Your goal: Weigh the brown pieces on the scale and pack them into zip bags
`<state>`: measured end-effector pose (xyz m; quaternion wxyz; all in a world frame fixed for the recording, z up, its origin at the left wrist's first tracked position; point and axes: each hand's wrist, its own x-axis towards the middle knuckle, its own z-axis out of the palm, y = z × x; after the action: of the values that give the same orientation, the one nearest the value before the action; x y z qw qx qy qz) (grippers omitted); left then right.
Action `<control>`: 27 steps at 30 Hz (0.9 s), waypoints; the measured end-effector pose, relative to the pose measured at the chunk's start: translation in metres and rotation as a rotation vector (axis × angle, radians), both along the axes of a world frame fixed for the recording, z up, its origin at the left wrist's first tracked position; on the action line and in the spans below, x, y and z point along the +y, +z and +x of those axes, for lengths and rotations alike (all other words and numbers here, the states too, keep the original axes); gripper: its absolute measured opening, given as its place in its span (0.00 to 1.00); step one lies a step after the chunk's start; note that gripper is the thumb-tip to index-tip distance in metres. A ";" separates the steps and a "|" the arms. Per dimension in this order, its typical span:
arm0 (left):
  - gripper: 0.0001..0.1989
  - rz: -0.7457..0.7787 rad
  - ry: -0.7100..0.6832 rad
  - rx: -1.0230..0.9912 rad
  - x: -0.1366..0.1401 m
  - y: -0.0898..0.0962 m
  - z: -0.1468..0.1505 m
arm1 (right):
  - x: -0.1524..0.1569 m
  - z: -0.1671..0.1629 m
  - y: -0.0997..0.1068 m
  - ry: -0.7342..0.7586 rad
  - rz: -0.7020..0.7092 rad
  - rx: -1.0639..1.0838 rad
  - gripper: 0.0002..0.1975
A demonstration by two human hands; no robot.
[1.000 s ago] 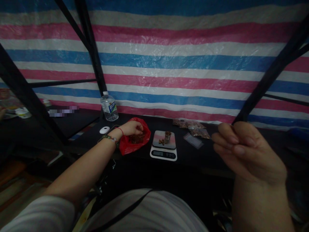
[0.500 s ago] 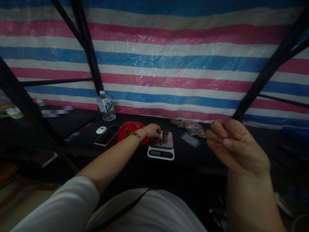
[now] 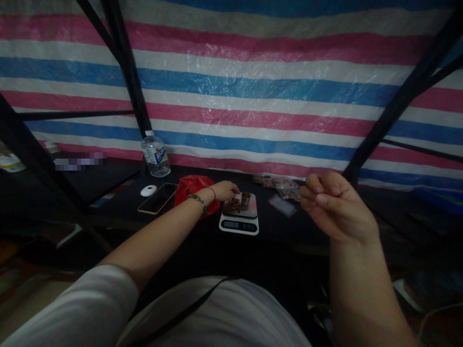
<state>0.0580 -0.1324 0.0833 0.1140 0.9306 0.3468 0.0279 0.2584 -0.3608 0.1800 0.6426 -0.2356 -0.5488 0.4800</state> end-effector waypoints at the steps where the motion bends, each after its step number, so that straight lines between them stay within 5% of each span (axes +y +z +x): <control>1: 0.18 0.011 0.001 -0.011 -0.002 0.002 -0.003 | 0.003 0.001 -0.002 -0.005 -0.001 -0.006 0.21; 7: 0.17 0.113 0.052 -0.162 -0.029 0.035 -0.048 | 0.025 0.012 -0.017 -0.090 -0.043 -0.042 0.17; 11: 0.17 0.110 0.248 -0.069 -0.036 0.043 -0.093 | 0.054 0.027 -0.038 -0.217 -0.105 -0.108 0.15; 17: 0.15 0.049 0.277 0.136 -0.025 -0.003 -0.116 | 0.105 0.065 -0.098 -0.445 -0.280 -0.300 0.15; 21: 0.17 0.107 0.258 0.122 -0.021 -0.034 -0.116 | 0.127 0.091 -0.135 -0.640 -0.350 -0.614 0.13; 27: 0.17 0.185 0.240 0.073 -0.015 -0.051 -0.119 | 0.139 0.108 -0.154 -0.871 -0.394 -1.141 0.13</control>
<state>-0.0607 -0.1473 0.0321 0.0108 0.8894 0.4553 0.0393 0.3662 -0.2223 0.0260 0.3356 -0.7555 -0.5577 0.0743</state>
